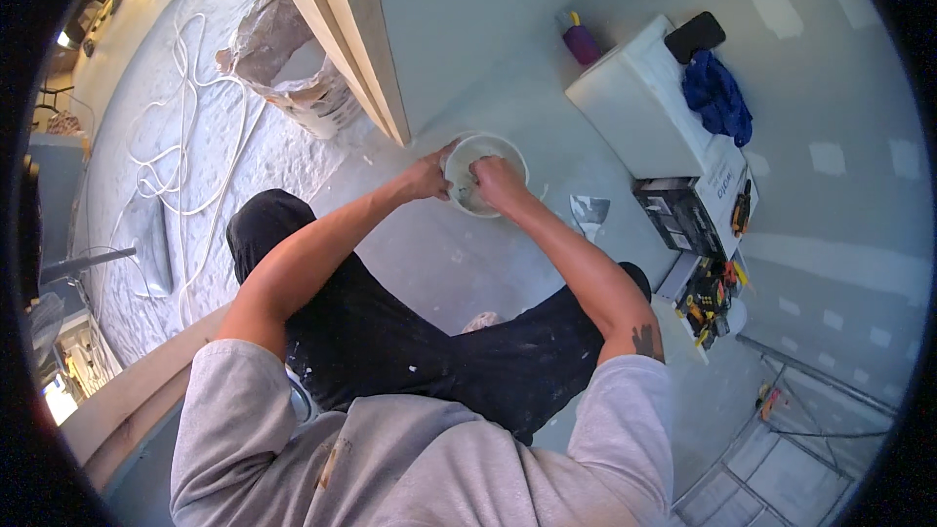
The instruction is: Applying joint compound to a ceiling with a taping knife and mixing more compound in a bucket.
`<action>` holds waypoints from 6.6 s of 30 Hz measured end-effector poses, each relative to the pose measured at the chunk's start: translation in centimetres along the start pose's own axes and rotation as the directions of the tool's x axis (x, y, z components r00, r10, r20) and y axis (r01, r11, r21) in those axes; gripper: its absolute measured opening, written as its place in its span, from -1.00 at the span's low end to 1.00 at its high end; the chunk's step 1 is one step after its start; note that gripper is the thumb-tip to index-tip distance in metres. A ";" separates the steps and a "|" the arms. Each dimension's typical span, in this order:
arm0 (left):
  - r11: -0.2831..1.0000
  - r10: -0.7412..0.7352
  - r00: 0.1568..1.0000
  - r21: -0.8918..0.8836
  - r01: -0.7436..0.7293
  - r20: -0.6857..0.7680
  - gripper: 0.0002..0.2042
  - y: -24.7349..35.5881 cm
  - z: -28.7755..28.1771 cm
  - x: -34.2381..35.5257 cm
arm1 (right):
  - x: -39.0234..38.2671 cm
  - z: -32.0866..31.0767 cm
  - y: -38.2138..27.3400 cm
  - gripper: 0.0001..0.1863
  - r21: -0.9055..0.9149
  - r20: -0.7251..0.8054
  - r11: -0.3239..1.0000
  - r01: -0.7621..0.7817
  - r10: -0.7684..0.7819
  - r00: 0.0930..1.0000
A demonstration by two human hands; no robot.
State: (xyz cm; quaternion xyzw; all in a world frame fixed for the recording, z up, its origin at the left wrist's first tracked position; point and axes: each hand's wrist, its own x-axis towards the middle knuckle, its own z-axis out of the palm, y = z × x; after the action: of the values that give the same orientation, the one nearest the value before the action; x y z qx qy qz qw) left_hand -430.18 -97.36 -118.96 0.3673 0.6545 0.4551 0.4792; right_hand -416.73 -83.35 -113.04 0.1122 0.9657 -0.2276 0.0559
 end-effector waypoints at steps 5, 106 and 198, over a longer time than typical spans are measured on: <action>0.992 -0.128 0.992 -0.002 0.128 0.016 -0.13 2.2 0.1 -0.4 | 0.6 -1.9 3.0 -0.72 -0.201 -0.044 0.978 -0.046 0.038 0.998; 0.998 -0.066 0.996 0.013 0.067 -0.055 -0.10 -0.2 -1.6 -1.5 | 3.1 -6.3 -1.5 -0.82 -0.402 0.173 0.822 0.403 -0.364 0.915; 0.989 -0.053 0.998 0.138 0.056 -0.022 -0.02 -1.0 -5.2 -5.5 | 1.2 -1.3 -5.4 -0.80 -0.432 0.368 0.889 0.155 0.017 0.930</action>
State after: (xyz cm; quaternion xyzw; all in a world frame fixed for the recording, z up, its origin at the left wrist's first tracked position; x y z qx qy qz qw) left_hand -433.72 -104.00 -117.66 0.3776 0.6985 0.3987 0.4589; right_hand -419.28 -87.23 -109.75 0.0172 0.9682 -0.0147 0.2491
